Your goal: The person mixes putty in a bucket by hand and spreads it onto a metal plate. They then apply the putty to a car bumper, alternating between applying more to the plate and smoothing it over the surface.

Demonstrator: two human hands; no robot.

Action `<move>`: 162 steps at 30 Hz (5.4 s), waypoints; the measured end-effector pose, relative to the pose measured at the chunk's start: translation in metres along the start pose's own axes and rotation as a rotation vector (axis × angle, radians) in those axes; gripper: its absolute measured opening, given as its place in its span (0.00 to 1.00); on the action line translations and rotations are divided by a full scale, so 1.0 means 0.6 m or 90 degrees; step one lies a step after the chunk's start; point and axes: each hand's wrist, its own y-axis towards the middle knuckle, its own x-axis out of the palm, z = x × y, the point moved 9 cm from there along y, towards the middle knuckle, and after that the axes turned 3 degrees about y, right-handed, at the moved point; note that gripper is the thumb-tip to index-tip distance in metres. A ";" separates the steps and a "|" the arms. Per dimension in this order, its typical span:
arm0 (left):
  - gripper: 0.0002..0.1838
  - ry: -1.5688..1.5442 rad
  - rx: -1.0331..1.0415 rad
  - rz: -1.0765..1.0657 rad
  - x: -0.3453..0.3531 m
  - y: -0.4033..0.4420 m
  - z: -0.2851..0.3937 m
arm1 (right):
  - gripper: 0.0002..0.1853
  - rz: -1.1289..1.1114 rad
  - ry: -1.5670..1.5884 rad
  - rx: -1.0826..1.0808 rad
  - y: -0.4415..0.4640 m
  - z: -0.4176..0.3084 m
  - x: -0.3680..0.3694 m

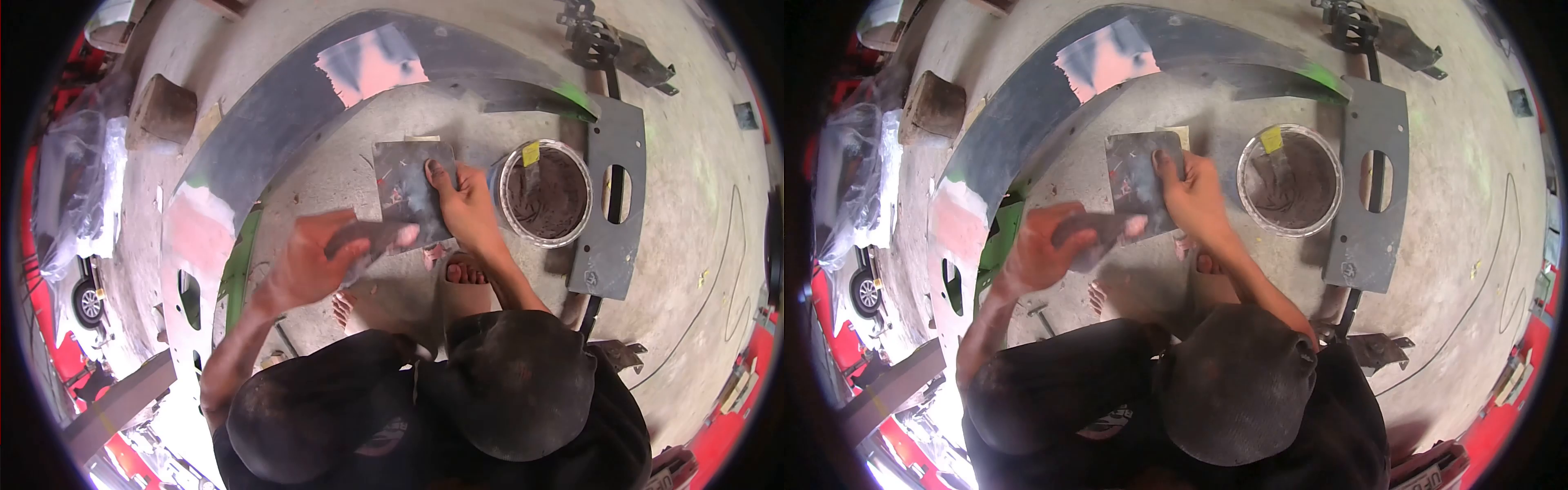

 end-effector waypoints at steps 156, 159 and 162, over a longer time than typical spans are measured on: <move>0.10 0.110 0.049 0.030 -0.030 0.000 0.044 | 0.20 0.005 0.041 -0.021 0.000 -0.018 0.012; 0.10 0.048 -0.048 -0.016 -0.001 -0.014 -0.009 | 0.21 0.014 0.012 -0.014 0.000 0.002 0.012; 0.11 0.039 -0.035 -0.102 0.028 -0.035 -0.003 | 0.21 0.026 -0.013 -0.029 0.006 0.000 0.004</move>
